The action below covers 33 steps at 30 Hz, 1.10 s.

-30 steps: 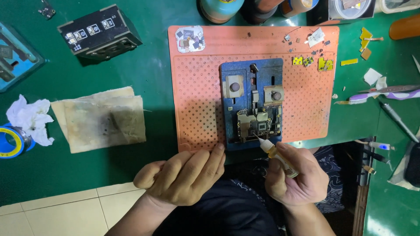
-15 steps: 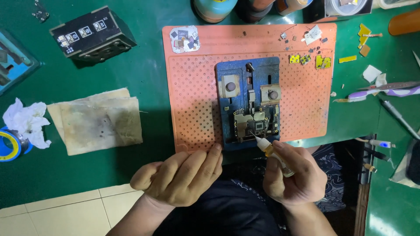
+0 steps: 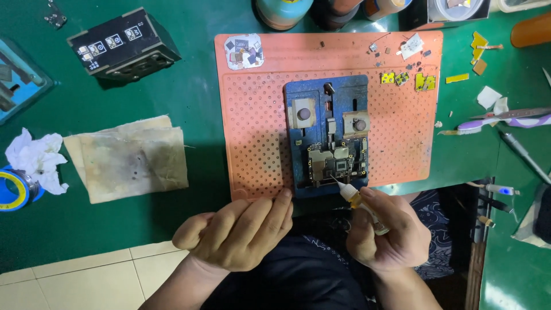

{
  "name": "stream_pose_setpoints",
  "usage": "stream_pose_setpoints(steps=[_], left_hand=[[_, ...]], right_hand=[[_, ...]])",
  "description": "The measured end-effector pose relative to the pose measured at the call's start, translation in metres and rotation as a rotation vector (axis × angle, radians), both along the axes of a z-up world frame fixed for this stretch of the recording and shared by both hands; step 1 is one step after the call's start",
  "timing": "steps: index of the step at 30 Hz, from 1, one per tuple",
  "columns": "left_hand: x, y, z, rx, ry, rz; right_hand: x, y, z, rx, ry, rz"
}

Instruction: Repairing a mobile phone motherboard by desoldering and soldering components using a heat gun, tweezers, and soldering iron.

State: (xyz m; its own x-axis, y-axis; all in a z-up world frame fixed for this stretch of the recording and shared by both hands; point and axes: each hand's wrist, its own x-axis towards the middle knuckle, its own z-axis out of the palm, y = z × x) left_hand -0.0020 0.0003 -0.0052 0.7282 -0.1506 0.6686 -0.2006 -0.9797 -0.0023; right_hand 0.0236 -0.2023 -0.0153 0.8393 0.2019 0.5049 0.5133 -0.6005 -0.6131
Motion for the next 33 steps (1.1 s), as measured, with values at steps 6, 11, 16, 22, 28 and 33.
stream_pose_setpoints(steps=[6, 11, 16, 22, 28, 33], left_hand=[[0.003, 0.002, 0.004, 0.039, -0.012, 0.005], [0.002, -0.002, 0.003, 0.014, -0.061, 0.031], [0.001, -0.008, 0.008, -0.009, -0.067, 0.034], [0.001, -0.015, 0.019, 0.006, -0.060, 0.033], [-0.001, -0.018, 0.024, -0.003, -0.103, -0.003], [-0.004, -0.019, 0.022, 0.000, -0.137, 0.022]], right_hand=[[-0.002, -0.002, -0.005, -0.044, 0.007, 0.005], [0.008, -0.023, 0.002, 0.572, 0.036, -0.159], [0.042, -0.089, 0.044, 0.600, 0.030, -0.184], [0.091, -0.150, 0.078, 0.167, -0.016, -0.217], [0.144, -0.144, 0.078, -0.161, 0.139, -0.262], [0.170, -0.140, 0.060, -0.352, 0.157, -0.321]])
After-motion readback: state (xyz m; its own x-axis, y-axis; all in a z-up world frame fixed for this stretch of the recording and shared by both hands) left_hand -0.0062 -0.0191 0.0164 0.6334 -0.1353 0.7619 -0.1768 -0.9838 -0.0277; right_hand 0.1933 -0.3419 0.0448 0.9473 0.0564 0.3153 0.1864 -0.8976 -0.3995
